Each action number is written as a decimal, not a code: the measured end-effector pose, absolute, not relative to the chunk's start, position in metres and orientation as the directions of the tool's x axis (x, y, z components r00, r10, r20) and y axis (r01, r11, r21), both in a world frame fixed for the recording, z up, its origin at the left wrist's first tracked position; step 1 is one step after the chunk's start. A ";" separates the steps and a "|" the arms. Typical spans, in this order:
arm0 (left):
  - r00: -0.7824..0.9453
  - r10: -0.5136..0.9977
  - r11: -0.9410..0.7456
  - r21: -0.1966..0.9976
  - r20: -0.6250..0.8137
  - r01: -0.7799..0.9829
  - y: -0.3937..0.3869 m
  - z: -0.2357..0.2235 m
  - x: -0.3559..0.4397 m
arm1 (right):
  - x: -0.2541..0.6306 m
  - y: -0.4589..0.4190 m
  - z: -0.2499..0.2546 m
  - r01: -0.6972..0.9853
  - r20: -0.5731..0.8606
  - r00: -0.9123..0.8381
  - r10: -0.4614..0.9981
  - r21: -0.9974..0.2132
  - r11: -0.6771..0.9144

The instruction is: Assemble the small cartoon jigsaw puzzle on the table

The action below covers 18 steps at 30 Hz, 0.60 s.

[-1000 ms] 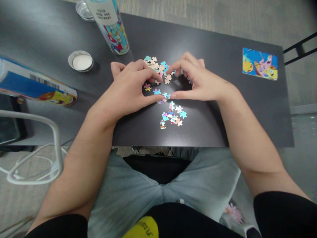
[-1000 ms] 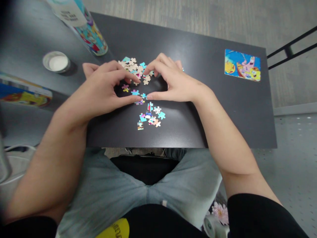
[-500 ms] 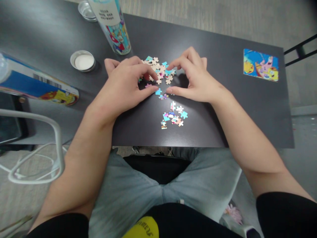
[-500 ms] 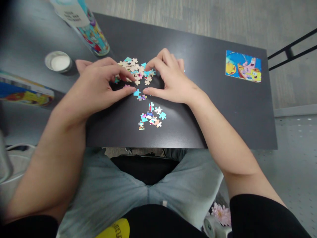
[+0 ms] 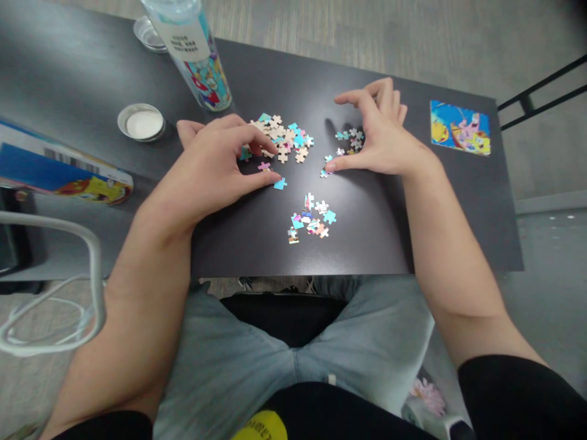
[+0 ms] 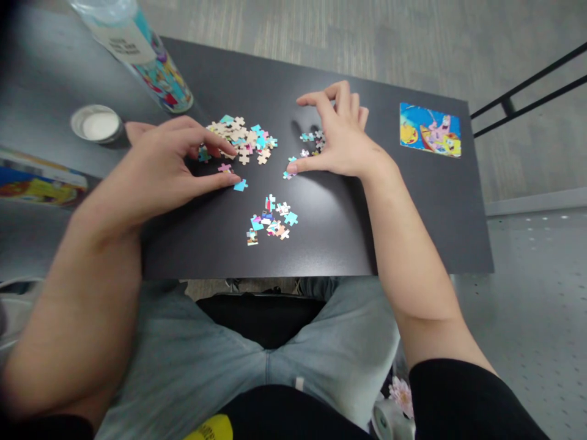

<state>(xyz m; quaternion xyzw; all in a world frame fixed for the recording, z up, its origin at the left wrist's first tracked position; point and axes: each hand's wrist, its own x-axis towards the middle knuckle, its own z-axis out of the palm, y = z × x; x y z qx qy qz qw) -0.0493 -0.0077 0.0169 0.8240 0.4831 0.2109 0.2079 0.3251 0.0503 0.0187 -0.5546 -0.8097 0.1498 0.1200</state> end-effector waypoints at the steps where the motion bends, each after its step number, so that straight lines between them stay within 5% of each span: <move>1: 0.449 0.882 -0.446 0.555 0.141 0.702 -0.007 0.016 -0.049 | 0.330 0.053 0.018 0.868 0.023 -0.341 0.940 -0.376 0.324; 7: 0.495 0.846 -0.503 0.608 0.200 0.614 -0.006 0.008 -0.045 | 0.350 0.073 0.003 0.851 0.119 -0.316 0.941 -0.403 0.337; 14: 0.553 0.806 -0.547 0.625 0.212 0.557 -0.009 0.005 -0.036 | 0.347 0.074 0.001 0.877 0.096 -0.381 0.919 -0.276 0.393; 18: 0.559 0.813 -0.522 0.627 0.162 0.578 -0.010 0.010 -0.031 | 0.342 0.069 0.002 0.848 0.088 -0.376 0.922 -0.369 0.381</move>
